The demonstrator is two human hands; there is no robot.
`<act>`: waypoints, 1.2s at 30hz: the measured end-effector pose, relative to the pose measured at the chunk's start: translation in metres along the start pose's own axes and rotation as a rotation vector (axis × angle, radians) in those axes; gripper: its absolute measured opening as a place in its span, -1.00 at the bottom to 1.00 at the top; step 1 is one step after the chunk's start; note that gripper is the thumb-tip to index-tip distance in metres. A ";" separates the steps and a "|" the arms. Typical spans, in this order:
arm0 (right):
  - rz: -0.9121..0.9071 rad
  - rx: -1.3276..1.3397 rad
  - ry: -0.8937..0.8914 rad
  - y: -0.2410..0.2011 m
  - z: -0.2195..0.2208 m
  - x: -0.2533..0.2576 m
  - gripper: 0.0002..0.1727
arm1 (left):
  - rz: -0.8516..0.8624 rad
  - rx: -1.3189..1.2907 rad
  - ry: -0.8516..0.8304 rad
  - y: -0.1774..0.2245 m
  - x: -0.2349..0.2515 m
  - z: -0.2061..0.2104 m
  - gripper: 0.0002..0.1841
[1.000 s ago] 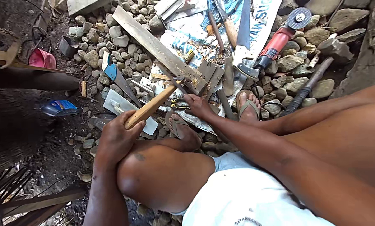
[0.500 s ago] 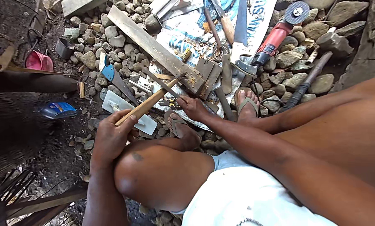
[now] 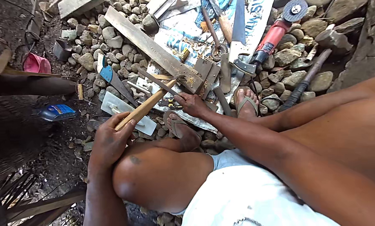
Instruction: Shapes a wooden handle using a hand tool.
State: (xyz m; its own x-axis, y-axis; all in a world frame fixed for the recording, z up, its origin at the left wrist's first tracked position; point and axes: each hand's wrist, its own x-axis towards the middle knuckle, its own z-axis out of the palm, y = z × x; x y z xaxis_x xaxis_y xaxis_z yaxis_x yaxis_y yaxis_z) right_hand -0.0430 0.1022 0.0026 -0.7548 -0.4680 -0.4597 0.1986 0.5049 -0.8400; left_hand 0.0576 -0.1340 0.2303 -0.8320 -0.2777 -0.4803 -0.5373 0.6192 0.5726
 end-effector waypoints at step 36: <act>0.071 0.020 0.022 0.007 -0.007 0.008 -0.31 | -0.008 0.030 -0.004 -0.005 0.000 -0.003 -0.61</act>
State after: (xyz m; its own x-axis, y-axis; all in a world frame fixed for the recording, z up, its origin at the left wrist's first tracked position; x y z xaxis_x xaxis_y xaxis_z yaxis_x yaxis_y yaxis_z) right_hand -0.0521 0.1070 -0.0048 -0.7517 -0.4157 -0.5119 0.2642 0.5214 -0.8114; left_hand 0.0595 -0.1389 0.2293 -0.8274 -0.2799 -0.4869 -0.5391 0.6390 0.5487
